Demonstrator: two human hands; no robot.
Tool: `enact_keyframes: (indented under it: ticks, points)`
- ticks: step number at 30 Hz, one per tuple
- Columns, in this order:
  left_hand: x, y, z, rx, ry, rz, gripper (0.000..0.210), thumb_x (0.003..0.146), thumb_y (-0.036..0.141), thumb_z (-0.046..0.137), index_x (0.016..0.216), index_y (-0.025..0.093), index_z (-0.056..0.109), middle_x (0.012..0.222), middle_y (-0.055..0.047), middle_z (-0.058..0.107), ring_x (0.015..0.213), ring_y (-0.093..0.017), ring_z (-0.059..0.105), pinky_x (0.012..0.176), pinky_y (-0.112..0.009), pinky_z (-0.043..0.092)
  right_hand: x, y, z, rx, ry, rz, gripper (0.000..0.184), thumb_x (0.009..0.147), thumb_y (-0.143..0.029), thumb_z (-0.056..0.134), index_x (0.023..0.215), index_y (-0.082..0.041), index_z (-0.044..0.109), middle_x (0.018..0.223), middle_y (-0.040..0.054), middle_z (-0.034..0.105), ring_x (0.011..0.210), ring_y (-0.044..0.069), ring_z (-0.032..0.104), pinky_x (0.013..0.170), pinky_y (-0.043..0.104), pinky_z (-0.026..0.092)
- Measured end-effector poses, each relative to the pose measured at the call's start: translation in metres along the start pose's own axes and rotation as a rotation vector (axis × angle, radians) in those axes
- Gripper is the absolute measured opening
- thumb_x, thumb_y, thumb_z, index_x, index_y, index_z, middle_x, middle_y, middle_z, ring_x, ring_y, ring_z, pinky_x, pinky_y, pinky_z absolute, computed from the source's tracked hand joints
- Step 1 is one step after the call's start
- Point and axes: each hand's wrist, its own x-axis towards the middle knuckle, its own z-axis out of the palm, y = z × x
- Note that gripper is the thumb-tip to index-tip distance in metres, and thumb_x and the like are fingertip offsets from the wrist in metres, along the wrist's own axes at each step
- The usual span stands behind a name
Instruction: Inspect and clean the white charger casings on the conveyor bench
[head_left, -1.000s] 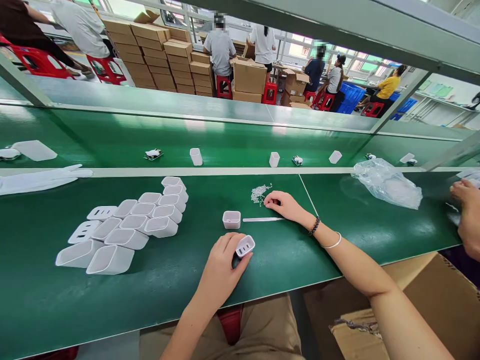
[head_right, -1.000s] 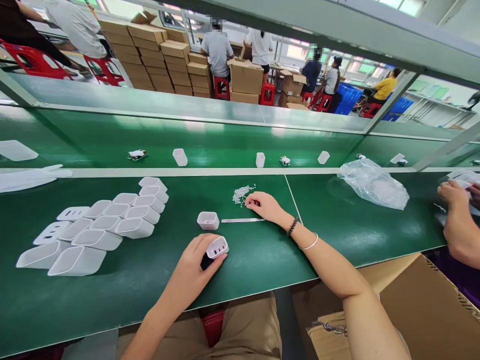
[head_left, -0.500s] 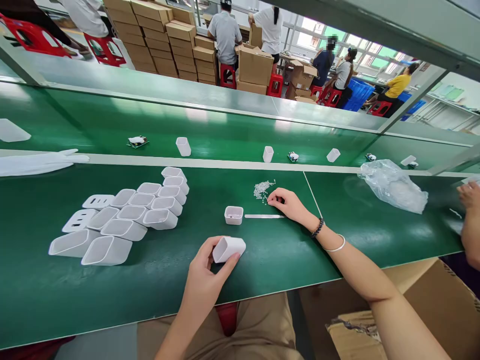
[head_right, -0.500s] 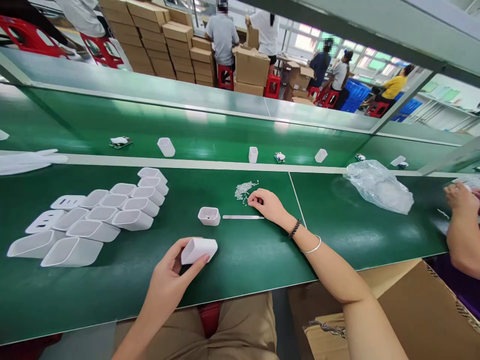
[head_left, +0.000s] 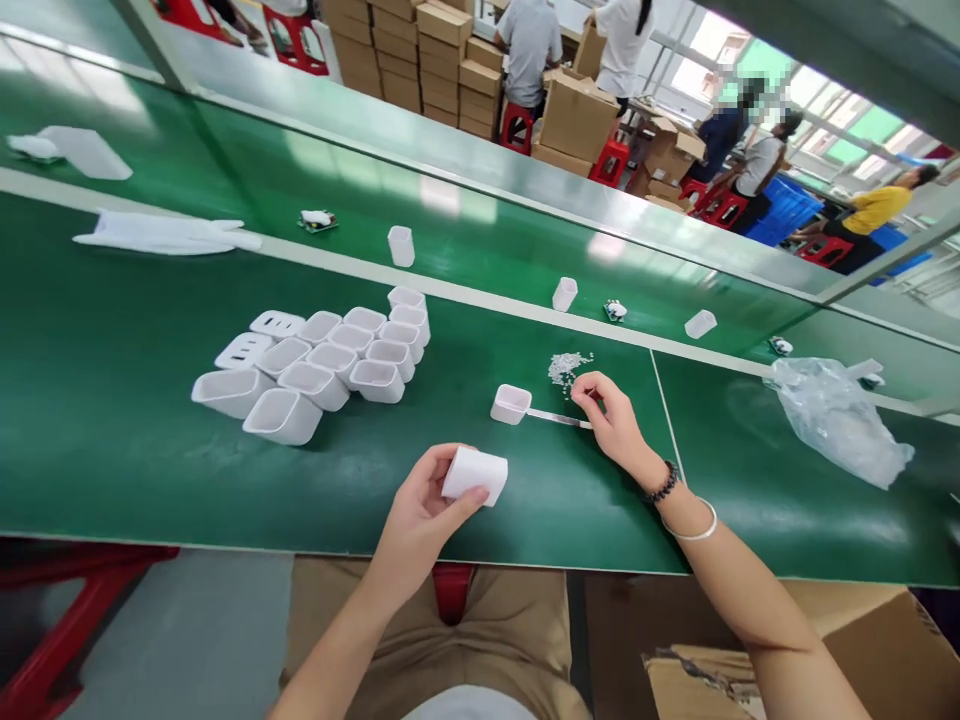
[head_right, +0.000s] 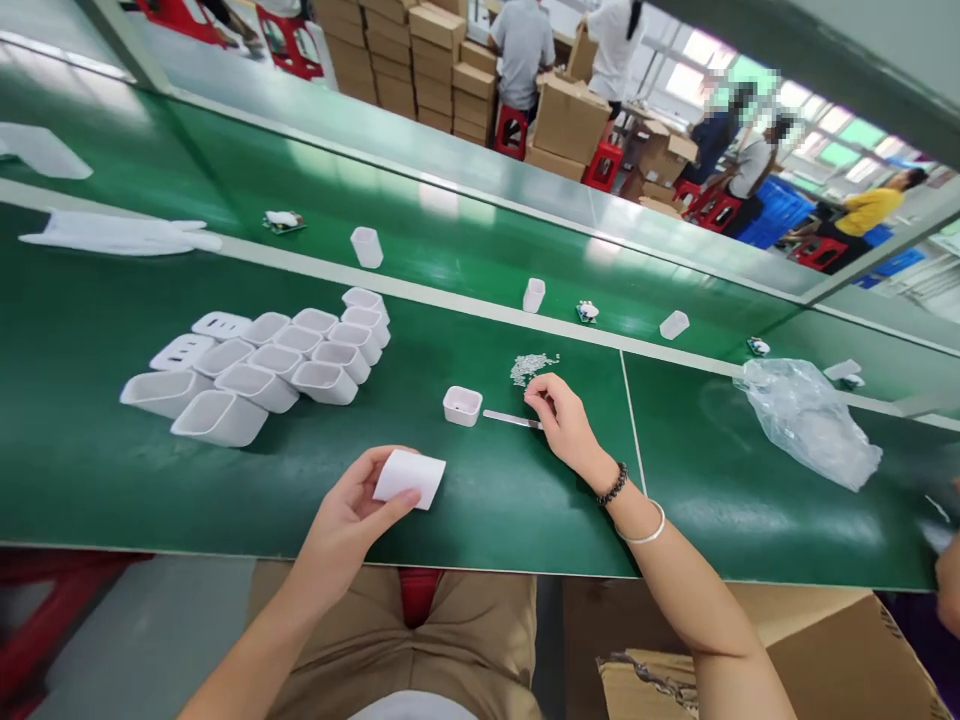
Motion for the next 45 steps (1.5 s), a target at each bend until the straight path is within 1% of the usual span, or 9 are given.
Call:
enact_keyframes:
  ticks: [4, 9, 13, 17, 22, 25, 30, 38, 45]
  points:
    - [0.002, 0.0, -0.001, -0.119, -0.012, 0.009, 0.042, 0.07, 0.035, 0.085, 0.099, 0.018, 0.06, 0.089, 0.0, 0.065, 0.079, -0.012, 0.061, 0.069, -0.02, 0.055, -0.018, -0.033, 0.032, 0.118, -0.05, -0.045, 0.012, 0.1, -0.028, 0.055, 0.094, -0.021, 0.062, 0.092, 0.0049, 0.067, 0.082, 0.018, 0.061, 0.073, 0.03, 0.05]
    - [0.002, -0.004, -0.005, -0.224, 0.015, -0.017, 0.044, 0.072, 0.036, 0.086, 0.103, 0.018, 0.061, 0.094, 0.0, 0.065, 0.083, -0.012, 0.061, 0.075, -0.019, 0.053, -0.023, -0.05, 0.062, 0.049, -0.137, -0.143, 0.011, 0.099, -0.026, 0.059, 0.098, -0.022, 0.069, 0.088, 0.0044, 0.071, 0.076, 0.017, 0.063, 0.071, 0.032, 0.053]
    - [0.006, -0.003, -0.011, -0.403, 0.026, -0.084, 0.044, 0.074, 0.038, 0.084, 0.107, 0.018, 0.062, 0.099, -0.003, 0.067, 0.089, -0.015, 0.065, 0.081, -0.025, 0.055, -0.019, -0.046, 0.063, -0.179, -0.201, -0.359, 0.03, 0.103, -0.02, 0.044, 0.093, -0.022, 0.072, 0.085, 0.0067, 0.073, 0.083, 0.02, 0.066, 0.076, 0.036, 0.056]
    - [0.011, 0.0, -0.016, -0.58, 0.013, -0.095, 0.038, 0.077, 0.034, 0.082, 0.106, 0.017, 0.065, 0.111, -0.007, 0.069, 0.097, -0.021, 0.068, 0.086, -0.031, 0.058, -0.023, -0.042, 0.051, -0.319, -0.28, -0.485, 0.031, 0.103, -0.018, 0.044, 0.106, -0.022, 0.075, 0.103, 0.0063, 0.078, 0.095, 0.022, 0.07, 0.081, 0.039, 0.058]
    - [0.011, -0.001, -0.016, -0.624, 0.016, -0.098, 0.033, 0.081, 0.031, 0.08, 0.108, 0.018, 0.067, 0.113, -0.007, 0.07, 0.102, -0.022, 0.069, 0.086, -0.031, 0.059, -0.027, -0.045, 0.045, -0.151, -0.25, -0.316, 0.023, 0.102, -0.021, 0.052, 0.109, -0.025, 0.073, 0.105, 0.0041, 0.077, 0.098, 0.02, 0.071, 0.087, 0.038, 0.06]
    - [0.011, -0.001, -0.015, -0.632, 0.016, -0.095, 0.03, 0.08, 0.029, 0.08, 0.105, 0.017, 0.068, 0.109, -0.006, 0.071, 0.101, -0.021, 0.069, 0.085, -0.03, 0.059, -0.027, -0.051, 0.052, -0.071, -0.185, -0.159, 0.013, 0.098, -0.024, 0.061, 0.103, -0.024, 0.073, 0.104, 0.0049, 0.075, 0.098, 0.021, 0.069, 0.09, 0.038, 0.058]
    - [0.012, -0.001, -0.014, -0.634, -0.006, -0.083, 0.029, 0.081, 0.028, 0.081, 0.105, 0.018, 0.069, 0.111, -0.006, 0.072, 0.105, -0.021, 0.069, 0.088, -0.03, 0.059, -0.028, -0.057, 0.063, -0.047, -0.203, -0.027, 0.008, 0.095, -0.024, 0.066, 0.098, -0.023, 0.072, 0.102, 0.006, 0.071, 0.095, 0.021, 0.066, 0.086, 0.037, 0.057]
    - [0.011, -0.003, -0.016, -0.608, -0.015, -0.088, 0.032, 0.08, 0.028, 0.082, 0.108, 0.018, 0.068, 0.111, -0.006, 0.072, 0.107, -0.022, 0.069, 0.092, -0.031, 0.058, -0.027, -0.057, 0.066, -0.048, -0.223, -0.053, 0.008, 0.096, -0.026, 0.065, 0.099, -0.022, 0.071, 0.102, 0.0069, 0.067, 0.099, 0.022, 0.063, 0.087, 0.037, 0.052]
    - [0.008, 0.002, -0.016, -0.594, -0.055, -0.075, 0.03, 0.081, 0.027, 0.081, 0.107, 0.019, 0.068, 0.11, -0.004, 0.073, 0.105, -0.022, 0.072, 0.093, -0.029, 0.059, -0.023, -0.052, 0.066, -0.06, -0.272, -0.114, 0.012, 0.1, -0.022, 0.054, 0.096, -0.021, 0.065, 0.1, 0.0072, 0.065, 0.094, 0.02, 0.061, 0.084, 0.036, 0.051]
